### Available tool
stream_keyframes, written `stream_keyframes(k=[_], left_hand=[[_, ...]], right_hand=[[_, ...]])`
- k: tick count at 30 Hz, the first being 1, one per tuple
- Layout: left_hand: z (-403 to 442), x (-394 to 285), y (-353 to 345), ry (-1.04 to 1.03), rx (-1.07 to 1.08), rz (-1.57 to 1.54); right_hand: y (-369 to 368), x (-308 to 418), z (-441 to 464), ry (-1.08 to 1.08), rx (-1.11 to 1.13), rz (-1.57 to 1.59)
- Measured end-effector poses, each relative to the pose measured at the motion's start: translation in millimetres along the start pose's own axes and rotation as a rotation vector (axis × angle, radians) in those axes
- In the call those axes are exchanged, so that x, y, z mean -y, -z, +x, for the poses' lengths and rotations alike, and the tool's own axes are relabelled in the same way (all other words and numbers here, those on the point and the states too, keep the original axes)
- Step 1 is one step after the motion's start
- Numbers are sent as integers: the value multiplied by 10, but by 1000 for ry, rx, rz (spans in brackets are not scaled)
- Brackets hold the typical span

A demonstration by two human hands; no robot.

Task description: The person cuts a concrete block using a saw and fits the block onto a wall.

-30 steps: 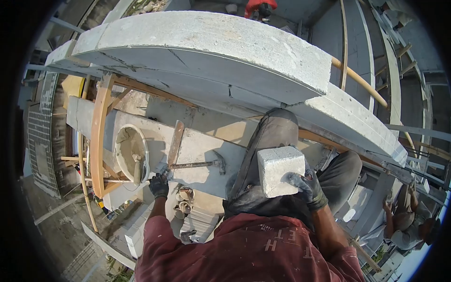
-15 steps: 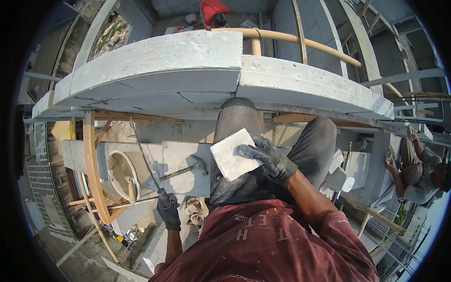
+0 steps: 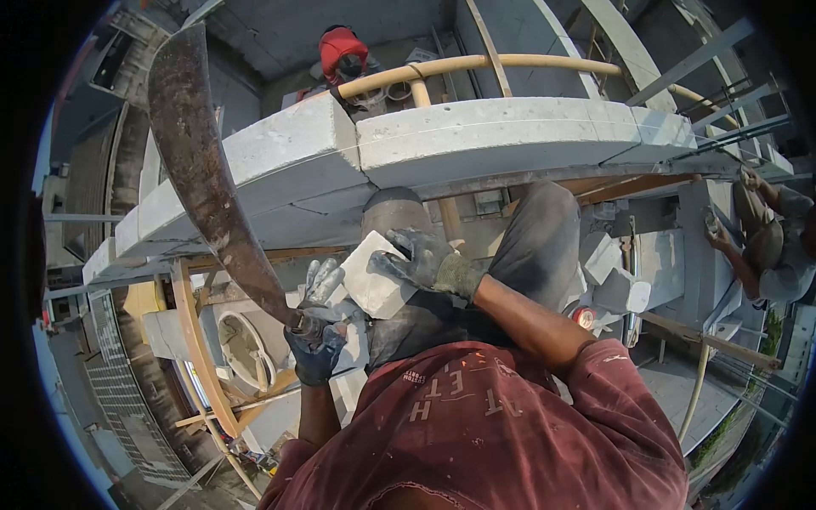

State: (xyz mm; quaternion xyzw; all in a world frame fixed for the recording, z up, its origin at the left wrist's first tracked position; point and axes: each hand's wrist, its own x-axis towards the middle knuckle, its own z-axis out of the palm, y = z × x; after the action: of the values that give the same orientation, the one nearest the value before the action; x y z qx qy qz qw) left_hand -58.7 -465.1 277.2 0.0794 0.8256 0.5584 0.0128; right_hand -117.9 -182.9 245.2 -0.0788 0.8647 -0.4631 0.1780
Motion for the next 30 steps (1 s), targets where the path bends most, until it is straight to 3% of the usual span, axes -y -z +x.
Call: stream_keyframes(k=[2, 4, 6, 7, 8, 10, 12, 14, 17, 20, 21, 23, 25, 28, 30], left_hand=[[316, -272, -62, -23, 132, 83], [457, -415, -253, -113, 173, 136], [440, -247, -335, -136, 338, 413], [427, -233, -453, -90, 302, 245], [414, -233, -534, -41, 267, 78], [493, -360, -564, -151, 244, 64], [549, -468, -560, -408, 276, 445], [566, -364, -466, -450, 280, 521], [709, -554, -245, -388, 569, 339], [910, -523, -134, -485, 761, 252], [973, -513, -104, -486, 842, 444], [1145, -153, -43, -528, 880, 616], [1370, -109, -23, -537, 918, 756], [1640, 405, -77, -644, 1044, 548], [1692, 431, -153, -683, 1069, 505]], right_hand=[[-41, -6, -65, 233, -501, 26], [287, 382, -259, 420, -458, 58], [299, 543, -359, 544, -473, 103], [266, 628, -398, 541, -482, 100], [190, 726, -439, 500, -501, 128], [-1, 859, -475, 453, -523, 157], [-196, 939, -467, 183, -568, 614], [-274, 921, -428, 80, -530, 652], [-292, 806, -469, 108, -553, 557], [14, 747, -678, 120, -628, 773], [204, 716, -744, 168, -639, 855], [621, 679, -1006, 120, -641, 656], [816, 558, -1204, 82, -696, 940], [1076, 381, -1605, -11, -870, 820], [1213, 305, -1920, -236, -1088, 731]])
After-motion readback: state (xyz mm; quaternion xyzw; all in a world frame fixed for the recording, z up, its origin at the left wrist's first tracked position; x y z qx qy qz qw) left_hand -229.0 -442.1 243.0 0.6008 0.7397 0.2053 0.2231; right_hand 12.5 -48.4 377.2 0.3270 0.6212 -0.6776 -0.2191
